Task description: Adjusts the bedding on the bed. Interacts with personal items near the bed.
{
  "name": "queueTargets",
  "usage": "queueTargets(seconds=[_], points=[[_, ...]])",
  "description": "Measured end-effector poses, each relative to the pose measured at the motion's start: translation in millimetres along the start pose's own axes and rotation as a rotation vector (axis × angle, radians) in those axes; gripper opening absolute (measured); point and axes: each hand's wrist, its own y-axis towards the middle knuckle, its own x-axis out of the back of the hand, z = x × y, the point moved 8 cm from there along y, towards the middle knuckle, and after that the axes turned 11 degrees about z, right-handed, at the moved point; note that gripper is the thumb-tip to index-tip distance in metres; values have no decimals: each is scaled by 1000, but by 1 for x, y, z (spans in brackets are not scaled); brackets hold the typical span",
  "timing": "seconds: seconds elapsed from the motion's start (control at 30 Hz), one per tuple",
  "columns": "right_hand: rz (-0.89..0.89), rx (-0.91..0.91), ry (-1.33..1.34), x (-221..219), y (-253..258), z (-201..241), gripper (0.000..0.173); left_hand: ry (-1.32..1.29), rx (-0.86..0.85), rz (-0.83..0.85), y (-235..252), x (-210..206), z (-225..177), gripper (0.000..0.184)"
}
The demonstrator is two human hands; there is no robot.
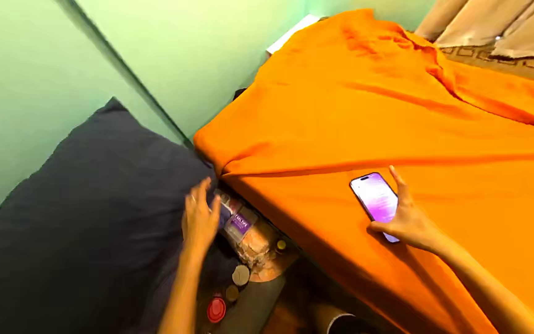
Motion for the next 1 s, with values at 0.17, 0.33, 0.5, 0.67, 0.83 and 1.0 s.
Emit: queueTargets(seconds=[0.17,0.33,0.5,0.67,0.83,1.0], points=[[-42,-109,-187,6,-19,-5,136,24,66,15,176,25,35,80],[-247,-175,89,26,-79,-53,112,92,16,75,240,9,51,43],[-632,-432,295,36,-200,-100,96,-25,98,-31,284,37,52,48],[-841,-674,417,-11,-307,-107,84,-63,9,11,347,22,30,49],[-881,-800,298,-54,-362,-100,78,38,-108,105,366,-7,10,51],[-831,-910,318,-120,-389,-137,66,-110,-180,284,380,-20,27,54]])
